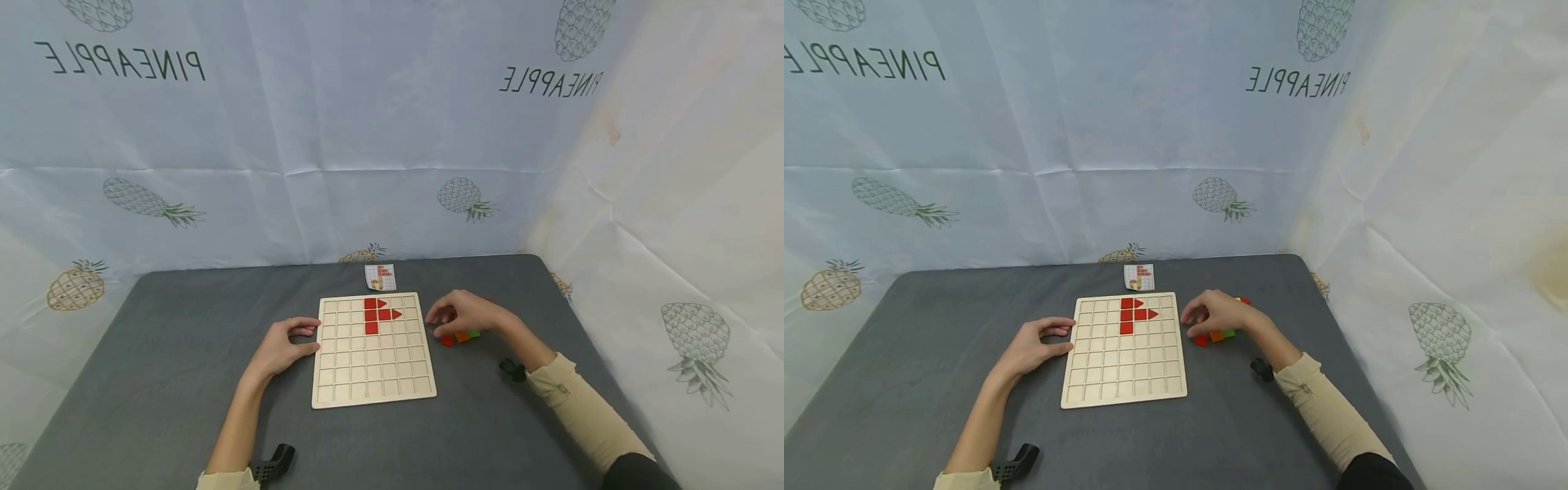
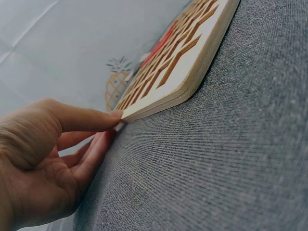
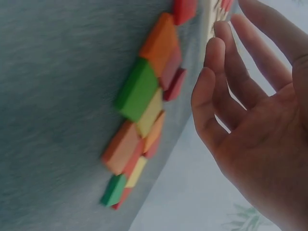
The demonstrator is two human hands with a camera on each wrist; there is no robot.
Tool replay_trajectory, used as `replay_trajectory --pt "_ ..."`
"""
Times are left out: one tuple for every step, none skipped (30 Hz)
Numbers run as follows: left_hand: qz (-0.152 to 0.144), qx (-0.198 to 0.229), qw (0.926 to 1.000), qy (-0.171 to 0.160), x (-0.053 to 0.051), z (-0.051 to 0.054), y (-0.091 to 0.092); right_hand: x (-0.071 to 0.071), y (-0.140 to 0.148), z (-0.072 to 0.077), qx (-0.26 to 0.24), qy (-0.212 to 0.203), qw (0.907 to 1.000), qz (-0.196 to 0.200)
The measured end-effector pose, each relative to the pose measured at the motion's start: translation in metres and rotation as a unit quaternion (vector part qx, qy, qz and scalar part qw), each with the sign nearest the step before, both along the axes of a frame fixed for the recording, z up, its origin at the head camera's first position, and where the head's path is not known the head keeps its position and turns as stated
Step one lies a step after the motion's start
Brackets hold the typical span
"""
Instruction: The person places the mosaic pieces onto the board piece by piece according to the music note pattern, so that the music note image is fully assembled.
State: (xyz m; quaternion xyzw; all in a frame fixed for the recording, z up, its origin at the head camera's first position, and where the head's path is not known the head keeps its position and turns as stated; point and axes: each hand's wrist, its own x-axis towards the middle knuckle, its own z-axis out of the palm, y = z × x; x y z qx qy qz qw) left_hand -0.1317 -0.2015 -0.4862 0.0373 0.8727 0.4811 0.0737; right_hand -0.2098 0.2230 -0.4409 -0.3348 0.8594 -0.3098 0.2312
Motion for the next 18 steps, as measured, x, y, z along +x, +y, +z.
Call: replay_trajectory --pt "0.0 0.0 1.0 0.0 0.0 0.0 0.0 0.001 0.003 -0.001 0.005 -0.001 1.0 0.001" --pt "0.0 0.0 1.0 0.0 0.0 0.0 0.0 0.002 0.005 -0.002 0.009 -0.002 1.0 0.002" --pt "0.0 0.001 1.0 -0.001 0.001 0.0 0.0 0.003 0.008 -0.004 0.011 -0.005 0.9999 0.002" --pt "-0.001 0.001 1.0 -0.001 0.0 0.0 0.0 0.003 0.01 -0.006 0.012 -0.007 0.9999 0.004" --pt "-0.001 0.002 1.0 -0.001 0.0 0.0 0.0 0.004 0.012 -0.007 0.012 -0.01 0.9999 0.006" --pt "-0.001 0.002 1.0 -0.001 0.0 0.0 -0.001 0.004 0.014 -0.008 0.01 -0.011 0.9999 0.007" --pt "-0.002 0.002 1.0 -0.001 0.0 0.0 -0.001 0.005 0.016 -0.01 0.007 -0.013 0.9998 0.009" --pt "-0.002 0.002 1.0 -0.001 0.0 0.0 -0.001 0.005 0.017 -0.011 0.004 -0.015 0.9998 0.012" --pt "-0.003 0.002 1.0 0.0 -0.001 0.0 -0.001 0.005 0.019 -0.013 0.001 -0.014 0.9998 0.015" --pt "-0.003 0.002 1.0 0.0 -0.001 -0.001 -0.001 0.006 0.02 -0.014 -0.002 -0.015 0.9997 0.018" --pt "-0.003 0.002 1.0 0.001 -0.001 -0.001 -0.001 0.006 0.021 -0.015 -0.004 -0.015 0.9997 0.019" --pt "-0.003 0.001 1.0 0.002 -0.001 -0.002 -0.001 0.007 0.022 -0.016 -0.006 -0.015 0.9997 0.02" --pt "-0.004 0.0 1.0 0.004 -0.001 -0.002 -0.001 0.007 0.023 -0.017 -0.008 -0.015 0.9996 0.021" --pt "-0.004 -0.001 1.0 0.005 -0.001 -0.002 -0.001 0.007 0.024 -0.017 -0.008 -0.015 0.9996 0.021" --pt "-0.005 -0.001 1.0 0.006 -0.001 -0.002 -0.001 0.008 0.025 -0.018 -0.009 -0.015 0.9996 0.021" --pt "-0.006 -0.001 1.0 0.007 -0.001 -0.002 -0.001 0.008 0.026 -0.018 -0.009 -0.013 0.9997 0.021" --pt "-0.006 -0.001 1.0 0.007 -0.001 -0.002 -0.001 0.008 0.027 -0.019 -0.009 -0.011 0.9997 0.02" --pt "-0.007 -0.001 0.9999 0.008 -0.001 -0.002 -0.002 0.007 0.027 -0.02 -0.008 -0.01 0.9997 0.019"
